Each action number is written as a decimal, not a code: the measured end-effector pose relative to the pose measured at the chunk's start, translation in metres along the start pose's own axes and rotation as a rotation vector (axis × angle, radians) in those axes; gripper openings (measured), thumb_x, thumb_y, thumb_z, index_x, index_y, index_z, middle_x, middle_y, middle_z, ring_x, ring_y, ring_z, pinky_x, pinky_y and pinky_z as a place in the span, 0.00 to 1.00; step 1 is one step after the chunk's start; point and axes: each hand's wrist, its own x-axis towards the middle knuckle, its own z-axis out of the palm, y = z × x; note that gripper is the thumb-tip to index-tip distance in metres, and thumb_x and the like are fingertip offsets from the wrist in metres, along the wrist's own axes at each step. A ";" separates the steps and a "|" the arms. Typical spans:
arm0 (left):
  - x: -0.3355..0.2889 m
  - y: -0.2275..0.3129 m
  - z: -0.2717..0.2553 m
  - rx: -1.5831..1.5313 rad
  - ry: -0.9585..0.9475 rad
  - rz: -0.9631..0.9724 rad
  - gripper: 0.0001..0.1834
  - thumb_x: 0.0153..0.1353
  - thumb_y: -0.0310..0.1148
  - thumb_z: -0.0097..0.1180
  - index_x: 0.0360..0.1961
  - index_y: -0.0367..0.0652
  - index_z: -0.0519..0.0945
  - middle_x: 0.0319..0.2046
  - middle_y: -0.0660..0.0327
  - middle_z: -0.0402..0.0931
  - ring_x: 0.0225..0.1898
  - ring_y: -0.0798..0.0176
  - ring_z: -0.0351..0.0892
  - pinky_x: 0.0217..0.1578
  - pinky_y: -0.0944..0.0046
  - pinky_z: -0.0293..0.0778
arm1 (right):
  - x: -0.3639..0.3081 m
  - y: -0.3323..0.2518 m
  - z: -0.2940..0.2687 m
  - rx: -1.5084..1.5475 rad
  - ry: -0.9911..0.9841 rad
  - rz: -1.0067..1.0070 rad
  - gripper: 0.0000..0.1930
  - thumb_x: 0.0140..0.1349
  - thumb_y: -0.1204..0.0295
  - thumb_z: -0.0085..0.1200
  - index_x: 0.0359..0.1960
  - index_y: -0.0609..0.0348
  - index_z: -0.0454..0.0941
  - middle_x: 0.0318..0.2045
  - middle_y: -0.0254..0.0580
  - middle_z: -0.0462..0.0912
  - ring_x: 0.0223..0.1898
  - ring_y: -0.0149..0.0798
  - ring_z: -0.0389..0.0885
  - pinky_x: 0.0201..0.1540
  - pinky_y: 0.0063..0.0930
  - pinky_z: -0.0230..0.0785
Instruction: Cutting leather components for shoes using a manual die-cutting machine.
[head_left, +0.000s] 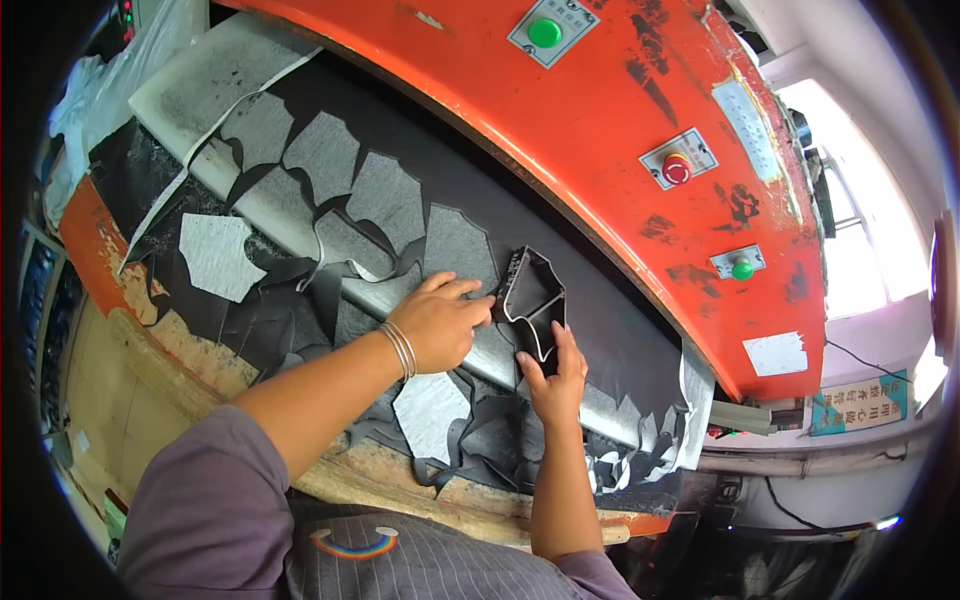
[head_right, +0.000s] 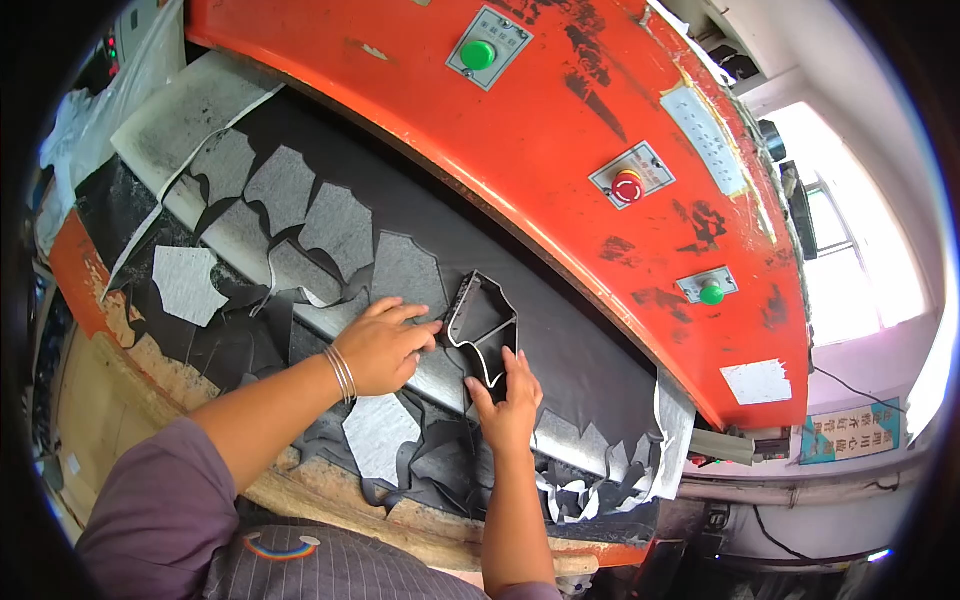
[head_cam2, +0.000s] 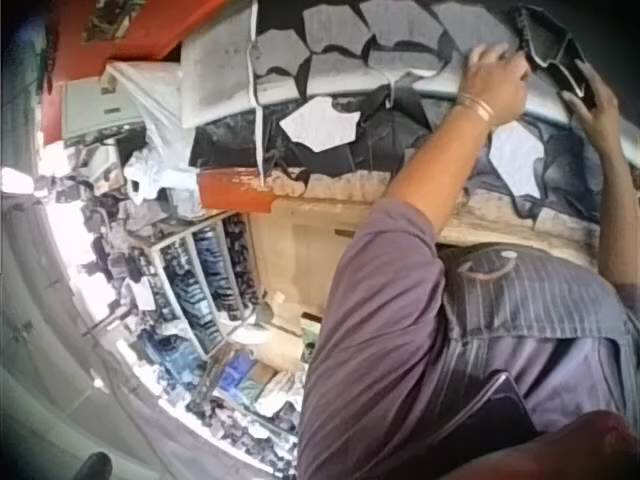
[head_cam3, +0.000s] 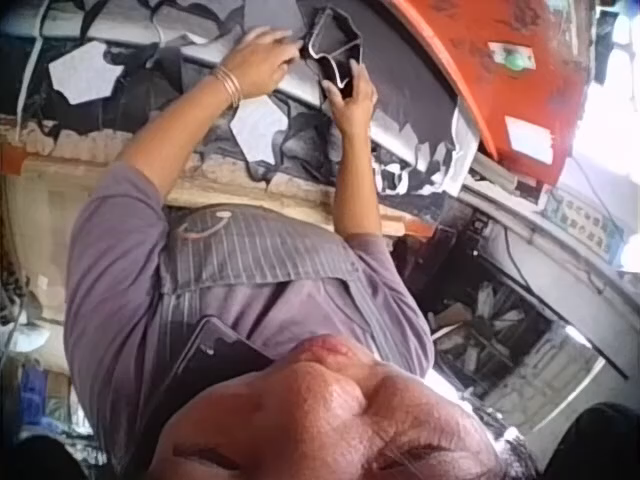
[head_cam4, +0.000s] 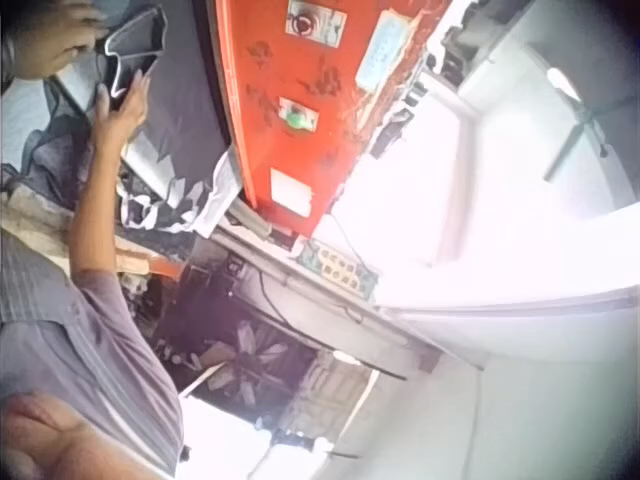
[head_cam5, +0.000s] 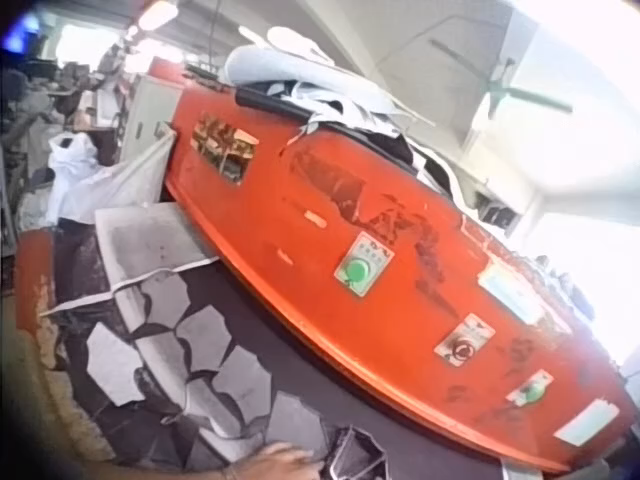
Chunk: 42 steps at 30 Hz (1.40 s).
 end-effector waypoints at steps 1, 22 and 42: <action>0.000 0.000 0.001 0.024 0.017 0.020 0.14 0.53 0.28 0.53 0.42 0.42 0.75 0.51 0.57 0.75 0.61 0.53 0.66 0.64 0.48 0.54 | 0.000 0.001 0.001 -0.007 0.013 0.008 0.34 0.49 0.61 0.66 0.57 0.60 0.70 0.55 0.57 0.73 0.58 0.52 0.69 0.61 0.41 0.53; 0.004 -0.010 0.005 0.029 0.038 0.042 0.16 0.53 0.29 0.52 0.44 0.37 0.74 0.54 0.51 0.73 0.61 0.51 0.65 0.65 0.49 0.53 | -0.010 0.011 0.003 0.099 -0.102 0.124 0.40 0.47 0.60 0.68 0.62 0.56 0.65 0.60 0.57 0.69 0.59 0.56 0.67 0.62 0.43 0.57; 0.010 -0.015 -0.003 0.031 -0.002 0.046 0.17 0.52 0.29 0.54 0.44 0.37 0.73 0.52 0.51 0.74 0.61 0.50 0.66 0.64 0.49 0.54 | -0.011 -0.022 0.041 -0.032 0.204 0.178 0.45 0.48 0.60 0.64 0.64 0.68 0.56 0.48 0.53 0.78 0.50 0.43 0.76 0.60 0.40 0.55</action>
